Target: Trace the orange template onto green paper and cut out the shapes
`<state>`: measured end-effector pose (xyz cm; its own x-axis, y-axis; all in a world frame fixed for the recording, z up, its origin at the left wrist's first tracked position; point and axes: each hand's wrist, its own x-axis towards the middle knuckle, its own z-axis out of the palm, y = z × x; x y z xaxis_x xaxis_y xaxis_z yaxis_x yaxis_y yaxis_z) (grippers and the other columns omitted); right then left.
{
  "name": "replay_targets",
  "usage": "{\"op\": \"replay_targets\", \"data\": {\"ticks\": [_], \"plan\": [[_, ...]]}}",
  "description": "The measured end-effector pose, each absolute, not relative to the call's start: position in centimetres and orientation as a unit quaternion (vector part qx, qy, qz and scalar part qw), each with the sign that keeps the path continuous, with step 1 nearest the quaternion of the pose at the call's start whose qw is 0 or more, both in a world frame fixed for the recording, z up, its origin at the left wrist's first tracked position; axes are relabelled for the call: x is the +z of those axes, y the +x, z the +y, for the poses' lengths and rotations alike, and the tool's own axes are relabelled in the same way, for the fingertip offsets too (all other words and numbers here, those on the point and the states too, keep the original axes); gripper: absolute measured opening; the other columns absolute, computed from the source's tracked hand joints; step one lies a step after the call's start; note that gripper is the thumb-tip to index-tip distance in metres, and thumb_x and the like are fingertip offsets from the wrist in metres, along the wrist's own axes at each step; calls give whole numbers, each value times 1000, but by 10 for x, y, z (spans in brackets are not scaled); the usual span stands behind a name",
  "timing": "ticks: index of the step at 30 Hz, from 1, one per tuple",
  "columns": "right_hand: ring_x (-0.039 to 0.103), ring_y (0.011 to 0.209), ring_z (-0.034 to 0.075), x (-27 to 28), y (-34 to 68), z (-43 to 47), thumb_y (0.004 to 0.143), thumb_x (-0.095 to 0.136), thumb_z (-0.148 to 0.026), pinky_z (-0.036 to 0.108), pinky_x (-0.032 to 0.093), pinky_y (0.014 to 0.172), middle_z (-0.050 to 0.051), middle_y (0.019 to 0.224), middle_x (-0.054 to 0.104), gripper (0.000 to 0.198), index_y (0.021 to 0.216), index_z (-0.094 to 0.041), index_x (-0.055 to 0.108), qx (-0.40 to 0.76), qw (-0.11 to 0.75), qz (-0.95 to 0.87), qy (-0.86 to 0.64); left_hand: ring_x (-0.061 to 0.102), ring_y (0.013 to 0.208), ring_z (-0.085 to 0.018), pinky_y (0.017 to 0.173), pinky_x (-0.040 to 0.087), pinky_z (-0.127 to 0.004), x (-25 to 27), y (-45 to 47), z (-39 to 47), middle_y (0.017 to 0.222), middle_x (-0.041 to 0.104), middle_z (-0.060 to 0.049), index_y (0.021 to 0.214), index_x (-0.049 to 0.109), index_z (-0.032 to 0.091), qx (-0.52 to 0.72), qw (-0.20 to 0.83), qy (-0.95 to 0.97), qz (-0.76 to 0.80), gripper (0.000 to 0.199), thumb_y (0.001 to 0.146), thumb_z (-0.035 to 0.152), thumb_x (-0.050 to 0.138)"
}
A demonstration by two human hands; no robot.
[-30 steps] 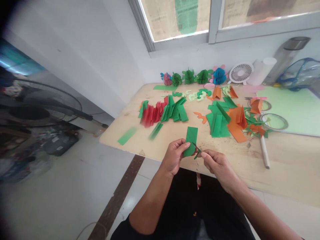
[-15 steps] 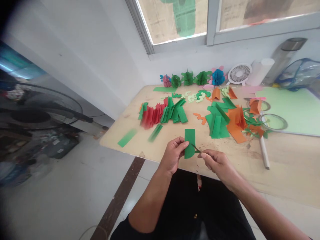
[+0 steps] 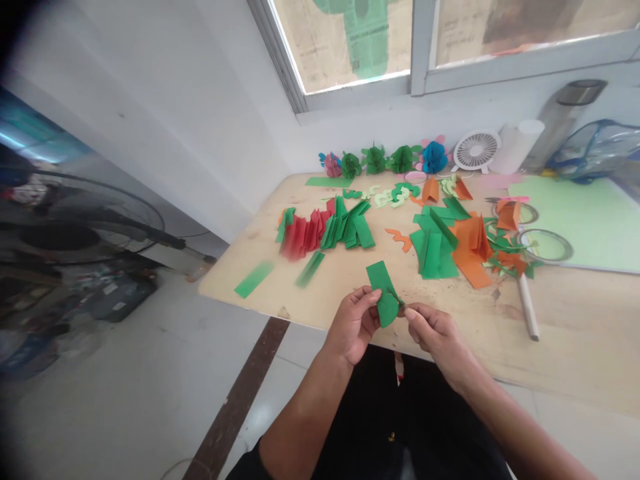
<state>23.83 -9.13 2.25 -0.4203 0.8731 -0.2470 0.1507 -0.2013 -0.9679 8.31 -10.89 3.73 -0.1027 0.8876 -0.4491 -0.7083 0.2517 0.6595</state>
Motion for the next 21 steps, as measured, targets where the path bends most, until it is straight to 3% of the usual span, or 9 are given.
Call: {"op": "replay_targets", "data": {"ticks": [10, 21], "plan": [[23, 48, 11, 20, 230, -104, 87, 52, -57, 26, 20, 44, -6, 56, 30, 43, 64, -21, 45, 642, 361, -513, -441, 49, 46, -7, 49, 36, -21, 42, 98, -118, 55, 58, 2, 73, 59, 15, 619, 668, 84, 405, 35, 56, 32, 84], [19, 50, 11, 14, 229, -105, 89, 52, -54, 26, 16, 46, -6, 56, 28, 38, 71, -20, 51, 671, 351, -502, -418, 42, 43, -6, 47, 31, -21, 42, 98, -119, 50, 50, 5, 67, 57, 16, 615, 652, 120, 426, 29, 57, 29, 81]]}}
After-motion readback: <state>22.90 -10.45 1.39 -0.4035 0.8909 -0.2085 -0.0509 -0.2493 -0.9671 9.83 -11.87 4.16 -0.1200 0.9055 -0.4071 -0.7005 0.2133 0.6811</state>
